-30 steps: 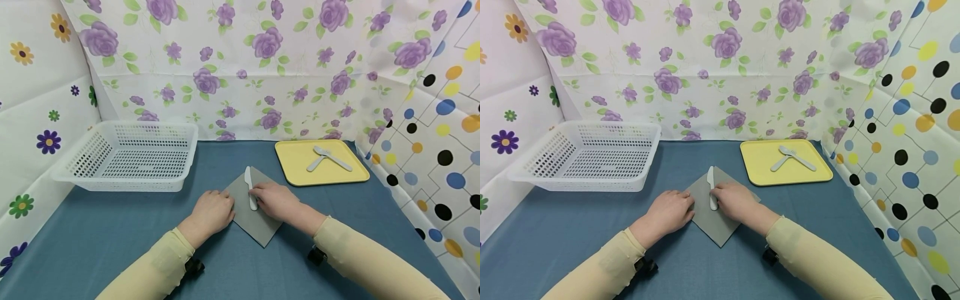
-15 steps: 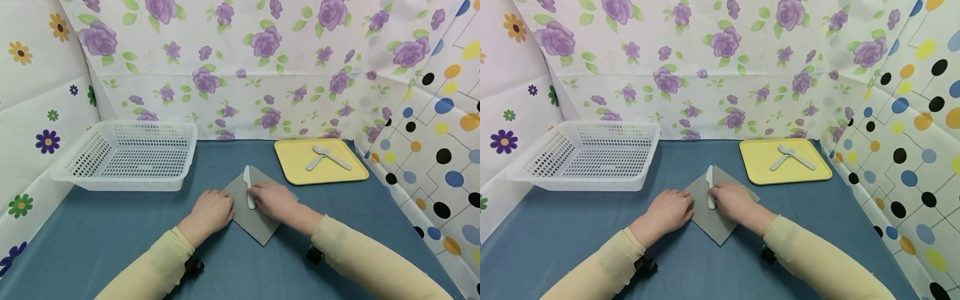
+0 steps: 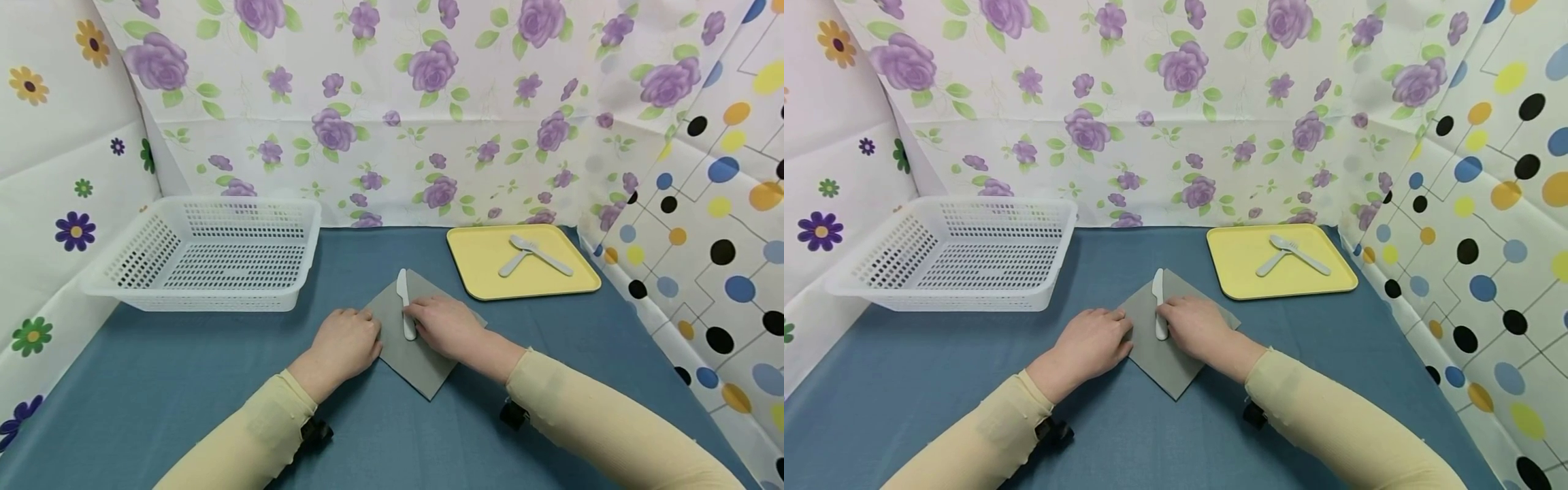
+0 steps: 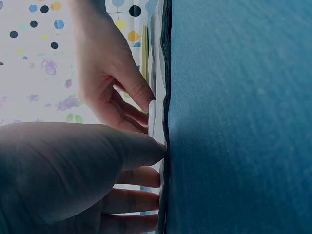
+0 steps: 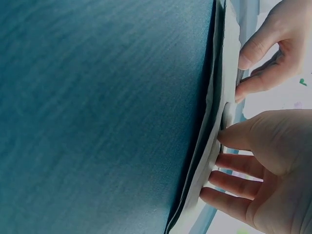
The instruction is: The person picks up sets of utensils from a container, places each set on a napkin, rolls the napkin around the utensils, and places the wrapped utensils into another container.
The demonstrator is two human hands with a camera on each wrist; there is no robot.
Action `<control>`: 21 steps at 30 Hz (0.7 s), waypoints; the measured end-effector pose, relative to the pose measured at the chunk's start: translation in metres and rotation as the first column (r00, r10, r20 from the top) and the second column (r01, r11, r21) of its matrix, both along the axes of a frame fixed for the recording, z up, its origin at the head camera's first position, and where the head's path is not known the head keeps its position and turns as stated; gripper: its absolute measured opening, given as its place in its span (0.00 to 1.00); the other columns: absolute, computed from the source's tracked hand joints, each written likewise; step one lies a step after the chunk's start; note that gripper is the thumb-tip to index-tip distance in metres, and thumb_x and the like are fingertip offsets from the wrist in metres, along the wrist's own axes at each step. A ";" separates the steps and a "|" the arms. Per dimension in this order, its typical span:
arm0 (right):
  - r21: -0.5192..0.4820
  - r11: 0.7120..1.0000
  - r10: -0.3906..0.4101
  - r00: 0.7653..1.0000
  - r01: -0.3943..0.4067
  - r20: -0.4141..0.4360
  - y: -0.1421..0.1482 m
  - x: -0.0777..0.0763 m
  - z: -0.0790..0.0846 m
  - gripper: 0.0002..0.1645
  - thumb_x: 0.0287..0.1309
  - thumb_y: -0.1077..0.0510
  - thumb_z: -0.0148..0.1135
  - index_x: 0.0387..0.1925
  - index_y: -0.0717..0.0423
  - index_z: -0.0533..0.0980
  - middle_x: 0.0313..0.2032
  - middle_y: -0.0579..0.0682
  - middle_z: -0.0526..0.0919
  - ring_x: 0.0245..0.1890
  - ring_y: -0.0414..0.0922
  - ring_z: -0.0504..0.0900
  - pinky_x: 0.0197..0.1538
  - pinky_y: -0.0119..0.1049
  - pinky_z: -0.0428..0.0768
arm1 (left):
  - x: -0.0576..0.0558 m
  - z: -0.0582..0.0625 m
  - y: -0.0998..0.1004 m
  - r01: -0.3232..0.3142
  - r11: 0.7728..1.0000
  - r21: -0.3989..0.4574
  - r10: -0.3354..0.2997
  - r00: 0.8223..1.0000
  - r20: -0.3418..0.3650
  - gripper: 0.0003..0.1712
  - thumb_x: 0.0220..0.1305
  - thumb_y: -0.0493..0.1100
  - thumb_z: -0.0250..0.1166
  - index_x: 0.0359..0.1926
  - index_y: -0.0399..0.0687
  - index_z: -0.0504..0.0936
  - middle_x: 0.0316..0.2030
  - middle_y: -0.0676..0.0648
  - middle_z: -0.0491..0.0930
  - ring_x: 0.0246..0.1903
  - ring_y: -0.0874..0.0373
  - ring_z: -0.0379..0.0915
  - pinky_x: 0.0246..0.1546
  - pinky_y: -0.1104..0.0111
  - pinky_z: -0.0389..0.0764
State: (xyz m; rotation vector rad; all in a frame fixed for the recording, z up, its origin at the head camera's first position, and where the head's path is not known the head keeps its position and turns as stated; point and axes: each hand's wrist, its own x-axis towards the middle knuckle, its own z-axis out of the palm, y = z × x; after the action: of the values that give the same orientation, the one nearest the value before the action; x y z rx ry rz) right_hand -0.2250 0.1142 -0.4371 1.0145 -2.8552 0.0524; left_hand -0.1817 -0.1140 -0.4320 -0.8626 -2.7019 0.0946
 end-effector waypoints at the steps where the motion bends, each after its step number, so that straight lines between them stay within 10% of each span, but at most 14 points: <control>1: 0.001 1.000 -0.001 1.000 0.001 0.002 0.000 0.000 0.000 0.20 0.76 0.59 0.72 0.64 0.55 0.84 0.58 0.54 0.88 0.56 0.52 0.88 0.56 0.47 0.88 | 0.000 0.000 0.000 0.000 1.000 0.000 0.000 1.000 0.001 0.13 0.70 0.51 0.80 0.36 0.48 0.90 0.31 0.47 0.80 0.32 0.49 0.84 0.41 0.55 0.87; 21: -0.014 1.000 -0.006 1.000 0.006 0.025 0.000 -0.001 0.002 0.20 0.76 0.59 0.72 0.66 0.54 0.84 0.58 0.53 0.88 0.55 0.52 0.88 0.54 0.47 0.88 | -0.002 -0.001 0.000 -0.012 1.000 -0.013 0.012 1.000 0.022 0.13 0.70 0.52 0.79 0.37 0.48 0.90 0.31 0.47 0.81 0.33 0.49 0.84 0.42 0.55 0.88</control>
State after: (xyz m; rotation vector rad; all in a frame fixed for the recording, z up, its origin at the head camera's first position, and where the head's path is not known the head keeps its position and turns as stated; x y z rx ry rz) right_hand -0.2262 0.1145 -0.4355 1.0092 -2.8759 0.0855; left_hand -0.1834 -0.1138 -0.4335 -0.8565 -2.7302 0.1063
